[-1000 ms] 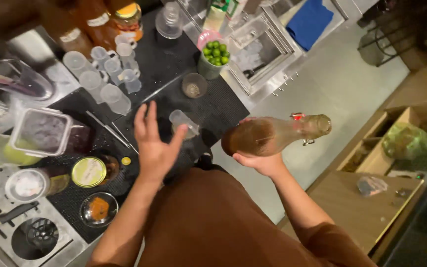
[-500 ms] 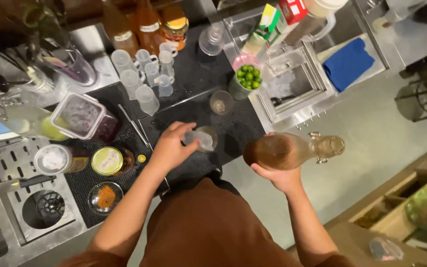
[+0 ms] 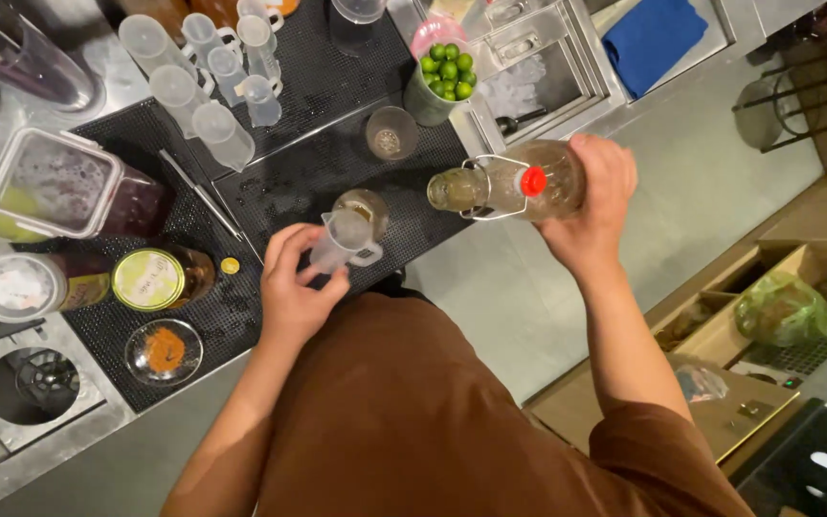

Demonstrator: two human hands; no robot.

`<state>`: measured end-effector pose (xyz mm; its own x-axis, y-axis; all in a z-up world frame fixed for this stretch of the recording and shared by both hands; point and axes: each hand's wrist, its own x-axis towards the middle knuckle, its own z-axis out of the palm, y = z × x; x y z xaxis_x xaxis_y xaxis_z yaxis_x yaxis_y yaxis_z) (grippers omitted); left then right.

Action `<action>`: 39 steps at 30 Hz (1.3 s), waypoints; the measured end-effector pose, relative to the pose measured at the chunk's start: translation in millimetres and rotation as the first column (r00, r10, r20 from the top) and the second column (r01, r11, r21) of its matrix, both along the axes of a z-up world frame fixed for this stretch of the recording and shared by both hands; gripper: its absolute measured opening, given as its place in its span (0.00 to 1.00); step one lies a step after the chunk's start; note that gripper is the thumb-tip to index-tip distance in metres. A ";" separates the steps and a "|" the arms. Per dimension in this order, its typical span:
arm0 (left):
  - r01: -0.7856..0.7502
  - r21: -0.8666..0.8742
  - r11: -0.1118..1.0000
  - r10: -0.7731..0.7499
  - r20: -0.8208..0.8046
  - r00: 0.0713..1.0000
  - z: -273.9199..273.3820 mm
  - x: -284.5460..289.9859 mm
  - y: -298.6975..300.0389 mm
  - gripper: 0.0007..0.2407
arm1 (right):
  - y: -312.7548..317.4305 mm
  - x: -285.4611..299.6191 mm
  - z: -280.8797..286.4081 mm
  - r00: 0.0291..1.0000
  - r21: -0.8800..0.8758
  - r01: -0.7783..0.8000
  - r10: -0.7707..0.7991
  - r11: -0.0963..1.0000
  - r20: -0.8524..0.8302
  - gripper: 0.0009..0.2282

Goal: The person prepares a drink at a bar station. They pour liquid from a bottle into a glass, add syrup from a pitcher, scoop ice from an ice well into the glass, pour more liquid from a swing-top bottle, add a lime wedge, and stir the mixture with a spoon.

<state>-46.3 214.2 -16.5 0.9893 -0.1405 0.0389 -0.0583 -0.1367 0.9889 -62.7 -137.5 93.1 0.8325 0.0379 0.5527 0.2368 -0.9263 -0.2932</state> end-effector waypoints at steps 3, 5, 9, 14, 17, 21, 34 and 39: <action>-0.003 -0.078 0.997 0.005 0.035 0.999 40.3 2.8 -16.7 0.22 | -13.9 -0.8 7.0 1.000 -0.093 0.024 -0.024 0.995 0.001 0.35; 0.037 -0.144 0.989 -0.015 0.151 0.988 59.7 8.2 -29.5 0.22 | -21.0 0.7 15.1 0.998 -0.200 0.056 -0.049 0.978 0.039 0.35; 0.052 -0.173 0.984 -0.013 0.219 0.976 76.9 12.9 -44.5 0.22 | -38.7 2.5 24.7 0.994 -0.305 0.078 -0.050 0.949 0.101 0.33; 0.055 -0.211 0.976 -0.015 0.184 0.983 77.3 15.5 -53.1 0.22 | -54.5 3.6 35.4 0.981 -0.427 0.109 -0.027 0.898 0.194 0.28; 0.059 -0.233 0.971 -0.004 0.232 0.973 76.1 16.0 -58.5 0.21 | -55.1 4.2 41.5 0.980 -0.443 0.106 -0.017 0.890 0.200 0.28; 0.053 -0.257 0.965 0.005 0.219 0.976 76.3 16.6 -61.1 0.22 | -55.9 3.6 47.4 0.974 -0.452 0.121 -0.019 0.884 0.224 0.28; 0.077 -0.342 0.936 -0.011 0.190 0.982 73.2 18.2 -68.7 0.22 | -57.2 5.5 66.0 0.967 -0.499 0.177 -0.055 0.848 0.250 0.26; 0.071 -0.323 0.944 -0.002 0.210 0.978 73.5 17.3 -68.5 0.22 | -56.3 7.1 66.0 0.966 -0.497 0.166 -0.038 0.852 0.257 0.27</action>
